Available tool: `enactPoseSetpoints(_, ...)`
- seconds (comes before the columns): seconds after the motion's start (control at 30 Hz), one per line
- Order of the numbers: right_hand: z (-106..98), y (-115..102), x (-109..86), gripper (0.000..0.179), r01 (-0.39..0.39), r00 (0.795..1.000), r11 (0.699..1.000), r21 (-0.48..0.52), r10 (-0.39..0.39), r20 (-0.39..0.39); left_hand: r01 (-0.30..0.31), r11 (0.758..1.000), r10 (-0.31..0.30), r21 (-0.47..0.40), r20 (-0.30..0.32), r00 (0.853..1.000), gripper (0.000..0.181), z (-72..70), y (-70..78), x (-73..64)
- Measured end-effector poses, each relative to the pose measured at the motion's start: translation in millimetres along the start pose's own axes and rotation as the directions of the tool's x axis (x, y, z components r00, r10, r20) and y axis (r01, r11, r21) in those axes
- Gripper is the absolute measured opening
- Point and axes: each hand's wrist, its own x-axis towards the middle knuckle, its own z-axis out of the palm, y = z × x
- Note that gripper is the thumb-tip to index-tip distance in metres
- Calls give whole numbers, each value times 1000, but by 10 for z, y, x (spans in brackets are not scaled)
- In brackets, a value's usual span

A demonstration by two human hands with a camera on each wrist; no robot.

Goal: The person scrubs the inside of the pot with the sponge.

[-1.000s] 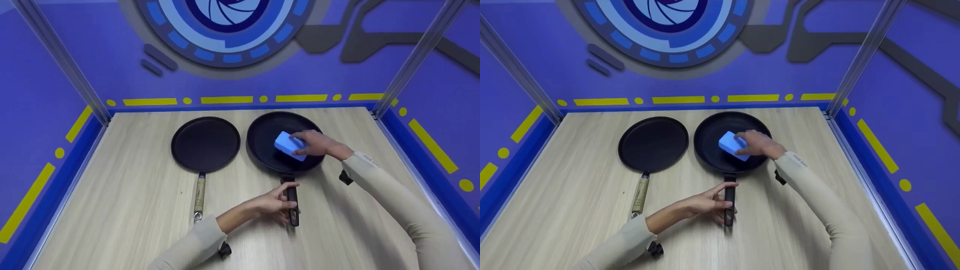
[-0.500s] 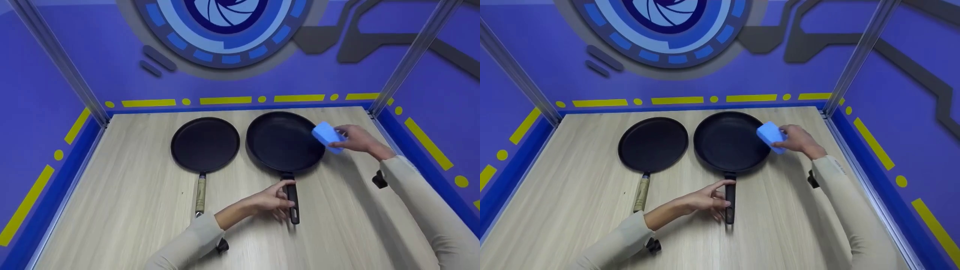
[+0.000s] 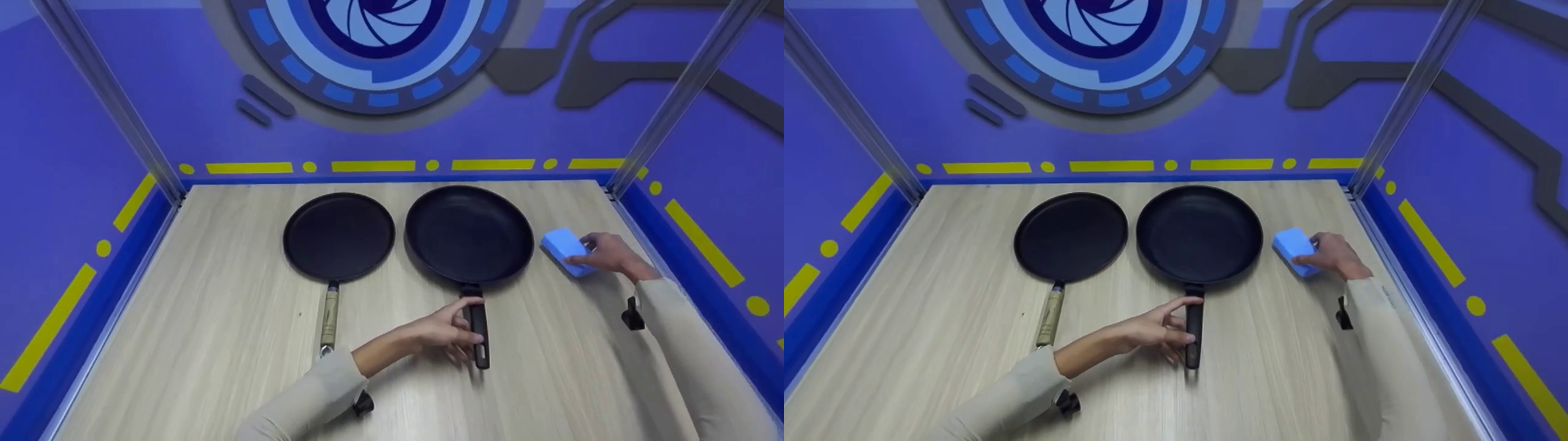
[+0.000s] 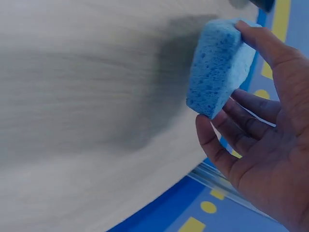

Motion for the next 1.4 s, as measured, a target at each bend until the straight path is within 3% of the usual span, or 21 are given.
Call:
enactPoseSetpoints(0.2,98,10,-12,88,-59,996,998,15,58,66,-2,1000,2,31,2,1000,75,4,-3,-19)
enactPoseSetpoints(0.5,146,25,42,88,-37,999,999,-8,37,28,-21,986,29,163,-44,999,69,-171,61,-100)
enactPoseSetpoints(0.73,115,-19,68,91,-29,998,997,-75,34,55,-57,977,89,204,-150,985,68,-569,158,-313)
enactPoseSetpoints(0.9,116,-13,26,89,-13,999,997,-75,16,43,-84,970,144,228,-262,954,58,-961,234,-546)
enactPoseSetpoints(0.97,105,-7,6,88,-5,1000,998,-64,7,27,-103,962,184,252,-321,929,52,-1119,253,-659)
enactPoseSetpoints(1.03,84,-9,-12,86,8,1000,999,-46,-7,6,-125,948,241,294,-401,884,48,-1273,235,-780)
enactPoseSetpoints(1.2,36,-4,-88,86,47,999,999,2,-47,-25,-137,901,379,411,-592,711,52,-1574,82,-1063)
enactPoseSetpoints(1.27,18,-2,-118,88,64,997,998,13,-63,-40,-137,894,404,426,-635,658,57,-1666,24,-1161)
enactPoseSetpoints(1.33,5,-4,-145,90,81,995,996,31,-79,-55,-134,899,404,418,-670,623,61,-1752,-7,-1256)
enactPoseSetpoints(1.4,3,-13,-166,93,98,993,994,50,-94,-76,-117,904,395,411,-699,596,64,-1840,-10,-1351)
